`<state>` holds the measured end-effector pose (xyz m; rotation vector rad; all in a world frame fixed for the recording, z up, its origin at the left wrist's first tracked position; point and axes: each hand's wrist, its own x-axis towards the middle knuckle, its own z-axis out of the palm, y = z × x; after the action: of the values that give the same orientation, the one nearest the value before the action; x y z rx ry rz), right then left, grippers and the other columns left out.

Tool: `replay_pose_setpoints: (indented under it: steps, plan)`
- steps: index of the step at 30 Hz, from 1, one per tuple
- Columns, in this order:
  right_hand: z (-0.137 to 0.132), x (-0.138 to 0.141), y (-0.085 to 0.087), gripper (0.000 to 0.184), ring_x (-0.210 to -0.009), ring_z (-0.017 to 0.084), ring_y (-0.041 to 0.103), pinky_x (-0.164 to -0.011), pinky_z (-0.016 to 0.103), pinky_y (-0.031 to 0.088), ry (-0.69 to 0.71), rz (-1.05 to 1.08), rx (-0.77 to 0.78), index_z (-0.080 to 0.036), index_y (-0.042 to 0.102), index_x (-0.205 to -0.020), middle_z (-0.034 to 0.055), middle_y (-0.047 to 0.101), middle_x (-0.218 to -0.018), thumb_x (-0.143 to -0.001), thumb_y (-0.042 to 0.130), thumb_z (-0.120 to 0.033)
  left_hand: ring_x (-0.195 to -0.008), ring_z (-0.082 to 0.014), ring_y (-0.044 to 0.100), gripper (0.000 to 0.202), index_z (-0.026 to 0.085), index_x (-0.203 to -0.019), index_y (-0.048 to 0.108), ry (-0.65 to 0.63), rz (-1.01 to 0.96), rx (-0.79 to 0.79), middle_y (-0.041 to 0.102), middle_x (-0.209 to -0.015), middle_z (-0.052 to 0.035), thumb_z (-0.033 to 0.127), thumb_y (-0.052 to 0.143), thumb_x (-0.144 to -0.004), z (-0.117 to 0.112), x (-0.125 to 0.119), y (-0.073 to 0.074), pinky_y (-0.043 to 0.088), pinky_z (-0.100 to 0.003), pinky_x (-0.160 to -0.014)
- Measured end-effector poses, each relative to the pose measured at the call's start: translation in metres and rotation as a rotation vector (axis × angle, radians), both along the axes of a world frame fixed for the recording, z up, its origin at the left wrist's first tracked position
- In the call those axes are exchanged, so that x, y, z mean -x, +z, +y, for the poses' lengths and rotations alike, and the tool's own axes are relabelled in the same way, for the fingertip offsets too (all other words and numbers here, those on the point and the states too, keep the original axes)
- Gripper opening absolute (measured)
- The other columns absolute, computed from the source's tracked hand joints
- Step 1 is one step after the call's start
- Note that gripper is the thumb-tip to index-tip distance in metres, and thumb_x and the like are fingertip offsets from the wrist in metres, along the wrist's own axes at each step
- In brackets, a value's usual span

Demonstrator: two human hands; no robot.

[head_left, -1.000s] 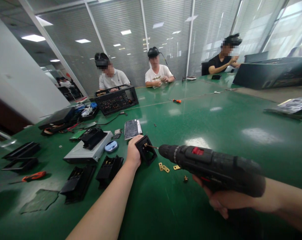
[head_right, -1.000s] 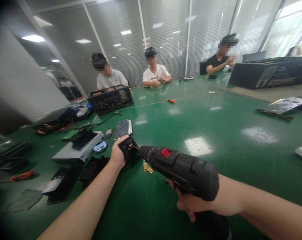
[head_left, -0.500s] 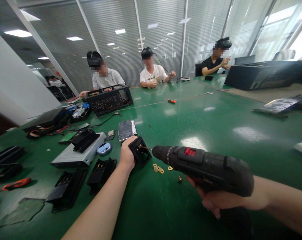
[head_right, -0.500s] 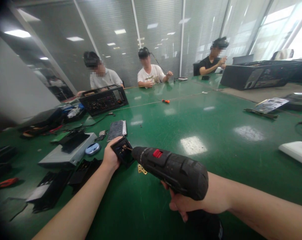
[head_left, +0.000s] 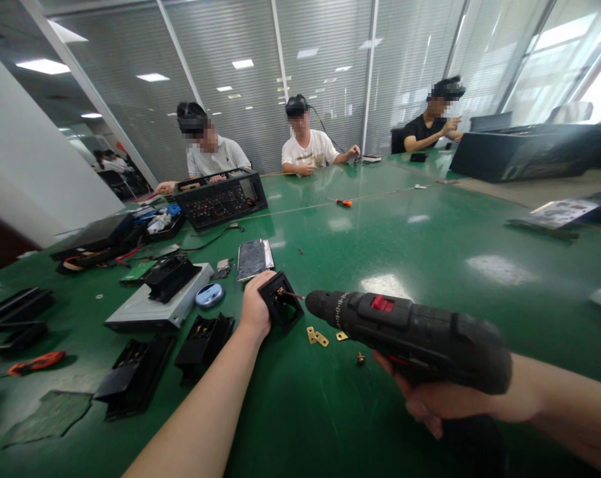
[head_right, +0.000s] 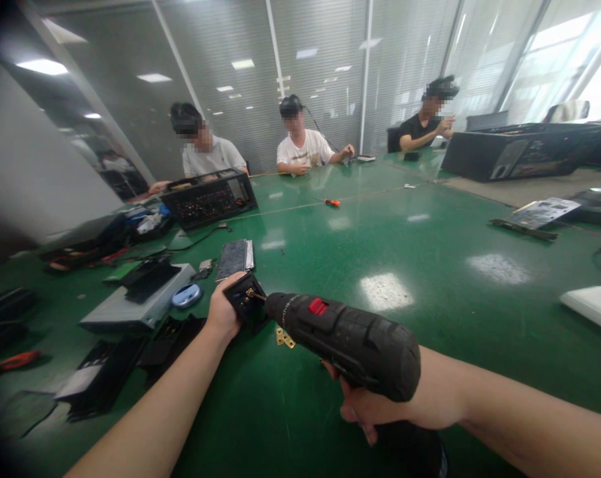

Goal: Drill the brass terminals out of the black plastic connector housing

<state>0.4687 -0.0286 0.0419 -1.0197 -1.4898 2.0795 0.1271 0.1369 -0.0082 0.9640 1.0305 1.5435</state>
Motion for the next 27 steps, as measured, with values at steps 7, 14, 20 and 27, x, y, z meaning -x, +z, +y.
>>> replay_pose_setpoints:
  steps: [7, 14, 20, 27]
  plan:
    - [-0.001, -0.002, 0.000, 0.051, -0.074, 0.015, 0.086, -0.071, 0.024, 0.071, 0.013, 0.012, -0.004, -0.025, 0.079, -0.121, -0.0082, 0.076, -0.086, -0.088, 0.116, -0.038, -0.075, -0.0214, 0.067, 0.028, 0.024, -0.075, 0.081, 0.003, -0.009, -0.006, 0.075, -0.078, -0.0014, 0.047, 0.096, -0.071, -0.001, -0.001, 0.003, 0.056, -0.033, -0.073]
    - [0.003, -0.008, -0.028, 0.055, -0.072, 0.017, 0.088, -0.066, 0.025, 0.072, 0.038, 0.118, -0.015, -0.025, 0.079, -0.129, -0.0070, 0.078, -0.090, -0.090, 0.116, -0.038, -0.077, -0.0222, 0.069, 0.028, 0.024, -0.077, 0.081, -0.010, -0.008, -0.018, 0.076, -0.080, -0.0014, 0.045, 0.098, -0.072, -0.001, 0.000, 0.003, 0.058, -0.034, -0.077]
    - [0.000, -0.006, -0.008, 0.054, -0.075, 0.015, 0.088, -0.073, 0.024, 0.073, 0.014, 0.008, 0.003, -0.024, 0.077, -0.124, -0.0081, 0.077, -0.087, -0.090, 0.116, -0.039, -0.077, -0.0217, 0.068, 0.029, 0.024, -0.074, 0.080, -0.009, -0.009, -0.034, 0.075, -0.077, -0.0009, 0.048, 0.098, -0.071, 0.001, 0.000, 0.001, 0.057, -0.033, -0.075]
    - [0.004, 0.004, 0.010, 0.057, -0.070, 0.018, 0.083, -0.067, 0.029, 0.072, 0.058, 0.064, -0.081, -0.024, 0.081, -0.134, -0.0060, 0.077, -0.090, -0.090, 0.113, -0.042, -0.077, -0.0214, 0.065, 0.030, 0.024, -0.073, 0.080, 0.009, -0.001, -0.030, 0.075, -0.077, -0.0014, 0.048, 0.096, -0.068, 0.001, -0.002, 0.002, 0.054, -0.034, -0.076]
